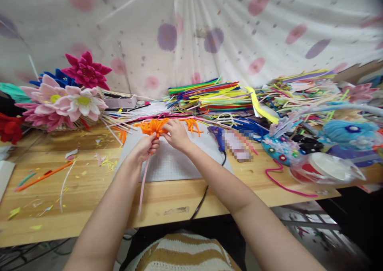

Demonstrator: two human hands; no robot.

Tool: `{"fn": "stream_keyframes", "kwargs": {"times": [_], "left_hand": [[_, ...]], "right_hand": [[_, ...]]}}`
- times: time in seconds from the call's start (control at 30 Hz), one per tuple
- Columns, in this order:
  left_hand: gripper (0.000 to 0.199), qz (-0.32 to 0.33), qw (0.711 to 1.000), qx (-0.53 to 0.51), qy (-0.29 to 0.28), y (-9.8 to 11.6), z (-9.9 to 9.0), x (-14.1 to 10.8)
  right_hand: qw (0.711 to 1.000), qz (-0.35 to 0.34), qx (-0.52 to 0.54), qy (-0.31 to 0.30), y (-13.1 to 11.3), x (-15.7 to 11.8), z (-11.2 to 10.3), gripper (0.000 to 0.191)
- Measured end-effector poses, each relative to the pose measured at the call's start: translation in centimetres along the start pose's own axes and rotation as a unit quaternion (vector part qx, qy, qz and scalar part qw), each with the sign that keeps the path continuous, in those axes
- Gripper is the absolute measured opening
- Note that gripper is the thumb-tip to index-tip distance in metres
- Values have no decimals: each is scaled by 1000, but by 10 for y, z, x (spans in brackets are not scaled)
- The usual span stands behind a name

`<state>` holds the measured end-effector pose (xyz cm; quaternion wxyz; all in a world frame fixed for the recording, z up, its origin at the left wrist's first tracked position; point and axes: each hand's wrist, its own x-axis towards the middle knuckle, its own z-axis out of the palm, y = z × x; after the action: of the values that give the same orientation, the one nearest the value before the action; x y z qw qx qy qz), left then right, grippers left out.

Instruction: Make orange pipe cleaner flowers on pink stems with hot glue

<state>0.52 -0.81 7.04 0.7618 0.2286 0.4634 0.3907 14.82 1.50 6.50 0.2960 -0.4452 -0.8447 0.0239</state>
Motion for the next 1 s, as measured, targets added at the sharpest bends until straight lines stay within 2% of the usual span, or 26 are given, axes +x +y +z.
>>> {"fn": "stream_keyframes", "kwargs": {"times": [0.13,0.23,0.3,0.4,0.43,0.5,0.57,0.63,0.7,0.8,0.87,1.0], "left_hand": [[28,-26,996,-67,-48,-1,-3,3],[28,-17,986,-148,-76,-1,-9,6],[29,4,978,-196,-75,-2,-14,9],[33,41,970,-226,-75,-6,-21,17],[34,49,970,-224,-75,-9,-22,19],[34,59,973,-212,-63,-15,-24,26],[31,64,977,-198,-45,-21,-24,31],[30,64,981,-182,-37,-26,-24,35],[30,62,983,-167,-37,-29,-25,37],[29,81,984,-150,-51,-29,-27,36],[24,102,985,-130,-55,-29,-28,36],[11,147,989,-23,-14,-34,-28,41]], "right_hand": [[1000,14,24,0,4,0,1,16],[995,29,77,55,14,-3,-3,26],[985,76,109,111,28,-7,-6,30],[958,221,93,158,56,-17,-8,26],[947,272,75,154,66,-21,-7,26],[925,360,57,105,81,-28,-3,31],[907,414,54,60,90,-33,3,34],[886,452,95,35,93,-36,10,29],[853,489,183,22,94,-36,16,20],[804,516,296,19,96,-36,21,14],[792,519,321,32,99,-37,22,15],[758,492,408,134,101,-45,25,15]]}}
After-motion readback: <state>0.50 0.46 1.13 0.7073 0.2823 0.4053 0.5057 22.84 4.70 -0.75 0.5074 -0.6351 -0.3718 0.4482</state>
